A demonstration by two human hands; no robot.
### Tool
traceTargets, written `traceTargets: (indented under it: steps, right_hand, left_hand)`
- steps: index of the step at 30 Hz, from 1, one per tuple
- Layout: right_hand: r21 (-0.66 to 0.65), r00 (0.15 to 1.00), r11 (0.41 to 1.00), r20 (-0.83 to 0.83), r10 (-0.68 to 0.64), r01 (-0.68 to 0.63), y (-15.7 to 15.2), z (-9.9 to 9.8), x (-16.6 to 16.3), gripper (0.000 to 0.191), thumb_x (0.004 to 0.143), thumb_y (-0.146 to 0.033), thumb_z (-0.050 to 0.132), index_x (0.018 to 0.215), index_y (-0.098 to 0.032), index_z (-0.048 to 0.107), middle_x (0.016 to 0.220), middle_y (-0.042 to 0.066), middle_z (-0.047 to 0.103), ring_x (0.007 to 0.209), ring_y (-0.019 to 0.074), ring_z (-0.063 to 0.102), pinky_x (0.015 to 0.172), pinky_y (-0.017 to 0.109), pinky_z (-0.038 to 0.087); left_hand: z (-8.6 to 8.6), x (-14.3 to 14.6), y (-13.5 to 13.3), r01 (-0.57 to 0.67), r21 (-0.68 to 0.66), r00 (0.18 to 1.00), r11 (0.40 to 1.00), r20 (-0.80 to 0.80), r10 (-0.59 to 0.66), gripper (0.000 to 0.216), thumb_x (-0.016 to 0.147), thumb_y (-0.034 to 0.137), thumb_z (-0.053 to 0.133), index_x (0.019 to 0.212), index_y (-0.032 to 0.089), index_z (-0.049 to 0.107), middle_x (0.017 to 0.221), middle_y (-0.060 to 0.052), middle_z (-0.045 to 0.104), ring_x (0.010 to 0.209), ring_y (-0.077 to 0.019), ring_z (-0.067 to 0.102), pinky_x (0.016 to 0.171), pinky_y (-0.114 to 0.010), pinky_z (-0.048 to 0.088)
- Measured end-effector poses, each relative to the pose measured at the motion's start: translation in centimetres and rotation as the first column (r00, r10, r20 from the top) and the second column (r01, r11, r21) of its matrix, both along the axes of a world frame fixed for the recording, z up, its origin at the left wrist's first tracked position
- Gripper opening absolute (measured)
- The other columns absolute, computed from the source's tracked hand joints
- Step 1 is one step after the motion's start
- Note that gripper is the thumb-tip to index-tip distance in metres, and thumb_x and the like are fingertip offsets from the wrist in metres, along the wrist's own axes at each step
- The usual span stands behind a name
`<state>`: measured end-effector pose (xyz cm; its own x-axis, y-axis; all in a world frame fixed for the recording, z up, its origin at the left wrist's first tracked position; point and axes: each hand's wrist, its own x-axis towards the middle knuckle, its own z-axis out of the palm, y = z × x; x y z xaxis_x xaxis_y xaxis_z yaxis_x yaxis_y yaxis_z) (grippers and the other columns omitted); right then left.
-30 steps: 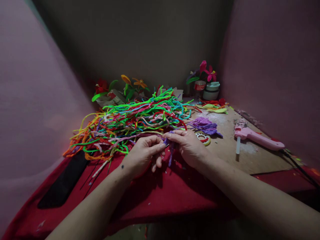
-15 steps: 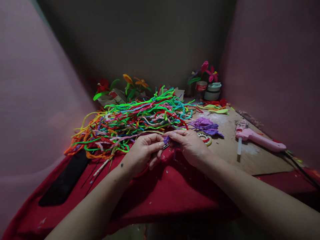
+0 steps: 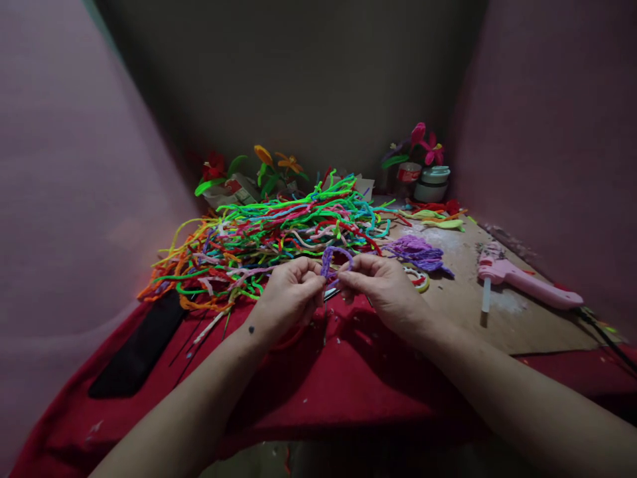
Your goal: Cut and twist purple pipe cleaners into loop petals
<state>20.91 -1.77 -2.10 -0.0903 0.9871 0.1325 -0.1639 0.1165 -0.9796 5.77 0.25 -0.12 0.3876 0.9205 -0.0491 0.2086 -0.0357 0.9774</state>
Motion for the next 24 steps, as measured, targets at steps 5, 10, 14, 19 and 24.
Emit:
traceTargets:
  steps: [5, 10, 14, 19, 24]
  right_hand:
    - [0.206, 0.963, 0.955, 0.121, -0.240, 0.213, -0.4, -0.1, 0.1, 0.014, 0.074, -0.027, 0.058, 0.065, -0.017, 0.055, 0.058, -0.001, 0.056, 0.054, 0.0101, 0.048, 0.053, 0.024, 0.038]
    - [0.337, 0.899, 0.909, 0.271, -0.343, 0.246, -0.7, -0.5, -0.1, 0.012, 0.076, -0.027, 0.056, 0.069, -0.018, 0.056, 0.066, 0.001, 0.058, 0.060, 0.0121, 0.050, 0.057, 0.025, 0.038]
    - [0.433, 0.848, 0.860, 0.316, -0.426, 0.270, -0.8, -0.5, -0.2, 0.012, 0.075, -0.026, 0.058, 0.065, -0.019, 0.057, 0.063, 0.000, 0.058, 0.057, 0.0120, 0.048, 0.058, 0.025, 0.037]
    - [0.453, 0.849, 0.855, 0.321, -0.420, 0.252, -0.8, -1.0, -0.4, 0.010, 0.075, -0.026, 0.058, 0.068, -0.020, 0.060, 0.064, 0.001, 0.059, 0.058, 0.0130, 0.050, 0.058, 0.026, 0.037]
    - [0.427, 0.871, 0.873, 0.306, -0.384, 0.235, -0.8, -1.3, -0.6, 0.007, 0.074, -0.021, 0.059, 0.067, -0.019, 0.062, 0.066, 0.002, 0.061, 0.061, 0.0137, 0.052, 0.060, 0.026, 0.039]
  left_hand:
    - [-0.7, 0.3, -0.5, -0.031, 0.084, 0.999, 0.996, -0.023, 0.034, 0.006, 0.074, 0.022, 0.051, 0.072, 0.018, 0.046, 0.040, 0.011, 0.042, 0.027, -0.0033, 0.033, 0.028, -0.013, 0.026]
    - [-1.1, 0.3, -0.5, -0.018, 0.155, 0.995, 0.988, -0.090, 0.032, 0.005, 0.076, 0.023, 0.048, 0.075, 0.019, 0.046, 0.044, 0.010, 0.044, 0.029, -0.0038, 0.036, 0.031, -0.013, 0.029]
    - [-1.0, 0.3, -0.6, -0.017, 0.231, 0.987, 0.973, -0.153, 0.054, 0.005, 0.077, 0.023, 0.048, 0.079, 0.018, 0.048, 0.047, 0.009, 0.046, 0.032, -0.0040, 0.039, 0.034, -0.014, 0.030]
    - [-1.3, 0.3, -0.6, -0.004, 0.263, 0.983, 0.965, -0.175, 0.052, 0.006, 0.077, 0.022, 0.047, 0.082, 0.019, 0.049, 0.046, 0.009, 0.048, 0.031, -0.0051, 0.042, 0.035, -0.015, 0.030]
    - [-1.4, 0.4, -0.8, 0.035, 0.224, 0.990, 0.974, -0.139, -0.004, 0.009, 0.079, 0.023, 0.047, 0.088, 0.021, 0.047, 0.048, 0.008, 0.050, 0.030, -0.0063, 0.045, 0.032, -0.015, 0.031]
